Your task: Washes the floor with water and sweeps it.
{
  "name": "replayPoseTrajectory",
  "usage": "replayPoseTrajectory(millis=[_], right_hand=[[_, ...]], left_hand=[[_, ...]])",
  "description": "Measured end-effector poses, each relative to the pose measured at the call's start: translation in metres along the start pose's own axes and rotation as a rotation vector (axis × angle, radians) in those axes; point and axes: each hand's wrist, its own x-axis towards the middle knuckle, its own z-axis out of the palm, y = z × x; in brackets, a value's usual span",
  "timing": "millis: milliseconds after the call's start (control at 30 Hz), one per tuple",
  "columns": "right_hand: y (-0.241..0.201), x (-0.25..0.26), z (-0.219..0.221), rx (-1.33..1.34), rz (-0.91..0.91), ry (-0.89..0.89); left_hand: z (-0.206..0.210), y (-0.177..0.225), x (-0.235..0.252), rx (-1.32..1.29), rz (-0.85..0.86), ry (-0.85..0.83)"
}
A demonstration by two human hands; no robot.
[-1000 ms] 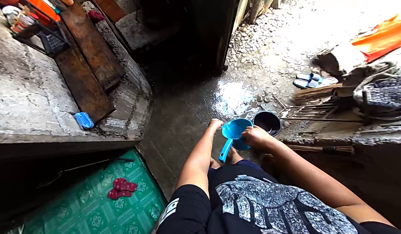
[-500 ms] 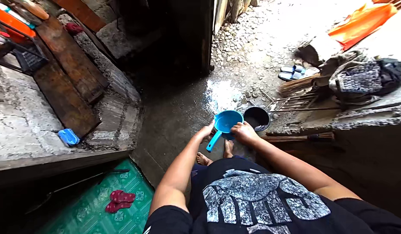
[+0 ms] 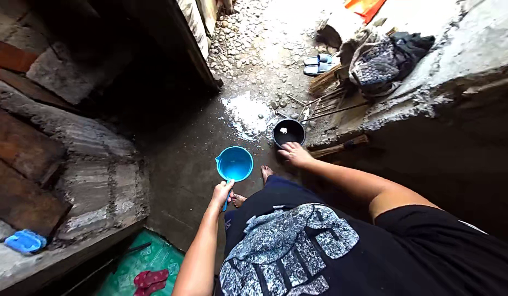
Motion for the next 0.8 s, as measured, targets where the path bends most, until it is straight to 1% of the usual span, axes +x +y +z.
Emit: replayPoseTrajectory(millis=[67,167,233,300,367,467,567,667,733,800], right_hand=[[0.068,-0.026,-0.002,-0.120,0.172,-0.161],[0.159,-0.067,-0.005,-0.274,0.331,-0.355],[0.198,-0.088,-0.008,-0.368,0.380,-0.442],[0.227,-0.102,-0.006,-0.447,0.384,-0.527],[0.244,-0.110,0.000,-0.492,0.375,-0.591],[0.258,-0.108,0.005,-0.527,0.336,-0.642],[0.269,-0.103,0.009,-0.558,0.336,-0.655],[0.291,-0.094,0.018,-0.612,0.341,-0.651],[0.285,-0.086,0.015,-0.624,0.360,-0.694],[0.263,-0.077,0.006,-0.601,0.402,-0.750]], left_hand=[[-0.008,-0.008,-0.008,0.023,-0.011,0.043],[-0.016,-0.017,-0.023,0.046,-0.068,0.110],[-0.019,-0.026,-0.033,0.029,-0.109,0.159],[-0.018,-0.039,-0.043,-0.019,-0.147,0.216],[-0.016,-0.053,-0.055,-0.080,-0.193,0.268],[-0.008,-0.071,-0.072,-0.181,-0.265,0.342],[0.001,-0.095,-0.088,-0.228,-0.295,0.393],[0.011,-0.115,-0.103,-0.260,-0.328,0.429],[0.015,-0.126,-0.114,-0.269,-0.356,0.435],[0.018,-0.134,-0.124,-0.271,-0.396,0.440]])
